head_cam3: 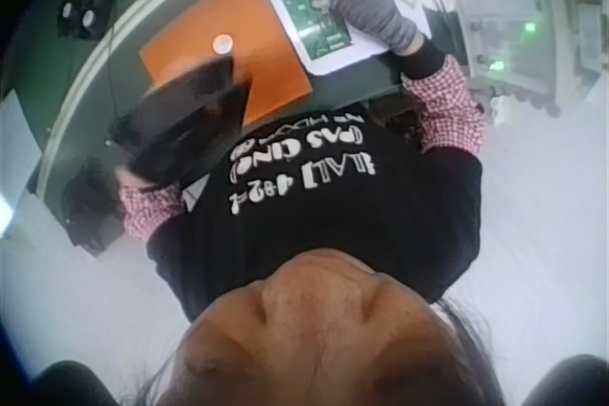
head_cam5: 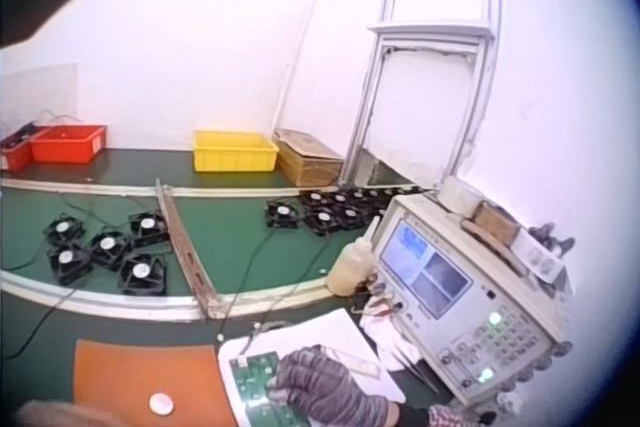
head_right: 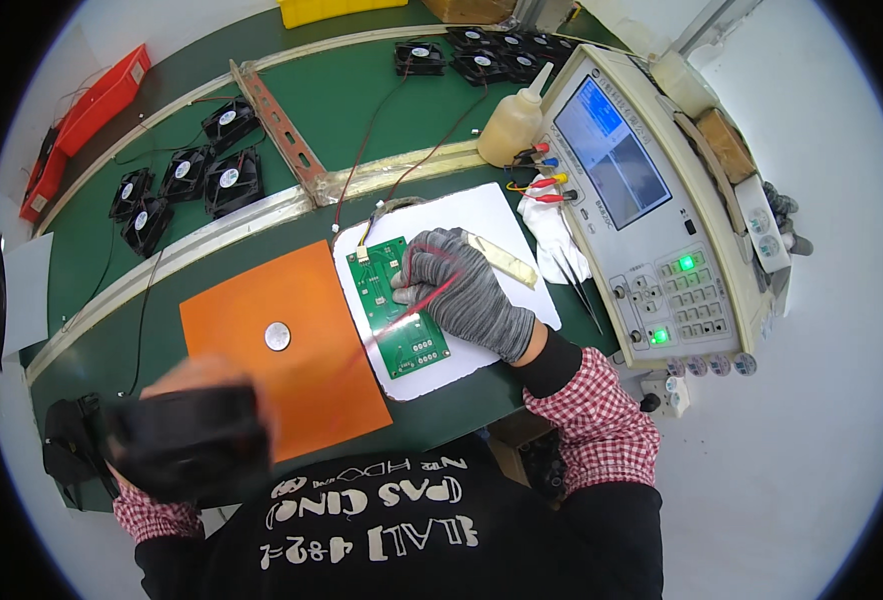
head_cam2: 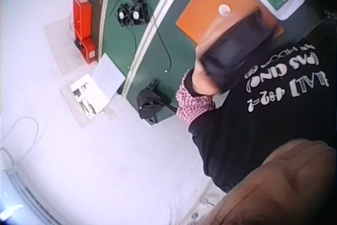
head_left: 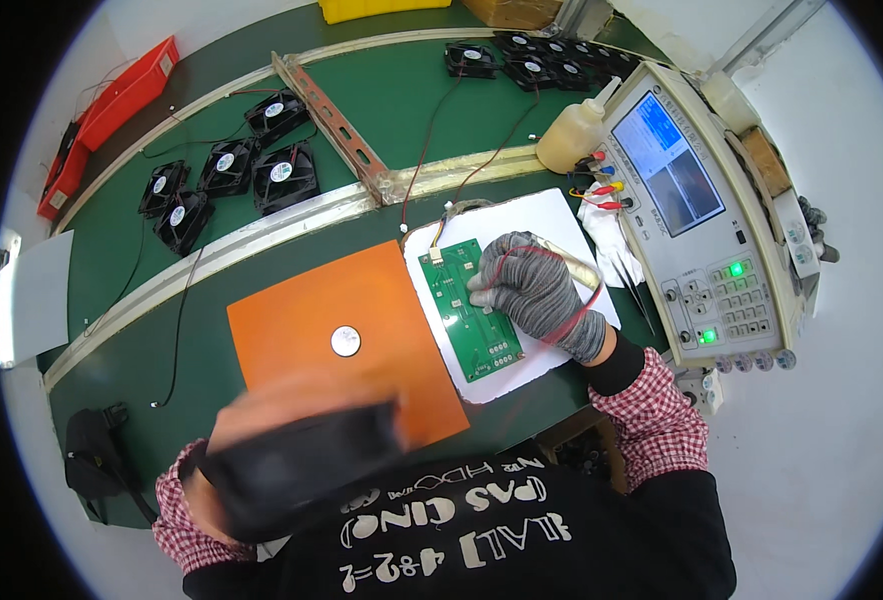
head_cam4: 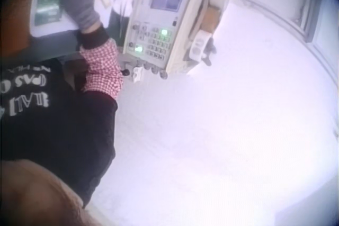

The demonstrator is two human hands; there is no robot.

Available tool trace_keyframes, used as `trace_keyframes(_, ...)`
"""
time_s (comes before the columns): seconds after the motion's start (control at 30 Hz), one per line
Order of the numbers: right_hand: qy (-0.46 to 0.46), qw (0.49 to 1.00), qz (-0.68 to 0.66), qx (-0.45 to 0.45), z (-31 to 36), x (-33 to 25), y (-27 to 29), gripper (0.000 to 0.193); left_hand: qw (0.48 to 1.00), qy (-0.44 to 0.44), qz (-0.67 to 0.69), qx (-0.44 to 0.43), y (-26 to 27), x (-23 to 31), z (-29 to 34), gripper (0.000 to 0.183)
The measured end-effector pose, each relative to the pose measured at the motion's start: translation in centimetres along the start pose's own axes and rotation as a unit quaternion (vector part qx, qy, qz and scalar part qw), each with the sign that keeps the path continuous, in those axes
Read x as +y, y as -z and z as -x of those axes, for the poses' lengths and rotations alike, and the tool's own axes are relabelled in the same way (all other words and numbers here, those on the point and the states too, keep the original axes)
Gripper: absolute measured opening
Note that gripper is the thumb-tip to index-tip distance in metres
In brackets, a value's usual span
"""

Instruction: The person repeatedly picks up small black cooling fans from a green workbench and connects them to a green circuit board using red and black wires. After each connection, the person places the fan back on the table. The process is repeated for multiple fans throughout the clip.

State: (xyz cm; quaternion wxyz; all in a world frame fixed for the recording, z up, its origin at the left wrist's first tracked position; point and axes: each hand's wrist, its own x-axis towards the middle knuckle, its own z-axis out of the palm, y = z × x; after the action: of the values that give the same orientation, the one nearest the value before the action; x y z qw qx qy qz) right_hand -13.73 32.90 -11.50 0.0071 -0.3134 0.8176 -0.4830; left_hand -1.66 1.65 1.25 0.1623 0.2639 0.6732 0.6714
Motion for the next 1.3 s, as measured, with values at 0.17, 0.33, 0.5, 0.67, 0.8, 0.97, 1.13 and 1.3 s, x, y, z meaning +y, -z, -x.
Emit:
trace_keyframes(0.17,0.067,0.997,0.020,0.031,-0.3,-0.3,-0.5,0.016,0.734,-0.335,-0.562,0.181,3.8,-4.0,-9.0,0.079)
trace_keyframes(0.33,-0.015,0.991,-0.120,0.063,-0.5,-2.0,-0.1,0.016,0.668,-0.022,-0.684,0.293,12.8,-11.2,-11.2,0.092)
trace_keyframes(0.5,0.140,0.986,0.023,0.087,-0.1,-2.1,0.6,0.035,0.739,0.000,-0.612,0.283,10.9,-9.0,-11.2,0.083)
trace_keyframes(0.67,0.251,0.964,0.067,0.052,-0.8,-6.3,-2.6,0.061,0.836,-0.196,-0.508,0.073,0.0,-6.1,-6.6,0.083)
trace_keyframes(0.8,0.256,0.950,0.166,-0.064,0.1,-5.0,-0.7,0.053,0.729,-0.223,-0.647,-0.002,0.6,-4.3,-2.5,0.084)
trace_keyframes(0.97,0.135,0.957,0.257,0.001,-0.4,-3.5,1.3,0.020,0.624,-0.130,-0.647,0.419,6.0,-3.2,-0.4,0.085)
trace_keyframes(1.13,0.003,1.000,0.015,-0.017,-0.5,-2.9,0.6,0.014,0.679,-0.155,-0.574,0.431,4.1,-5.5,0.2,0.093)
trace_keyframes(1.3,-0.005,1.000,-0.023,0.004,-0.4,-1.2,-0.6,0.009,0.828,-0.049,-0.531,0.175,-1.0,-7.1,-0.9,0.110)
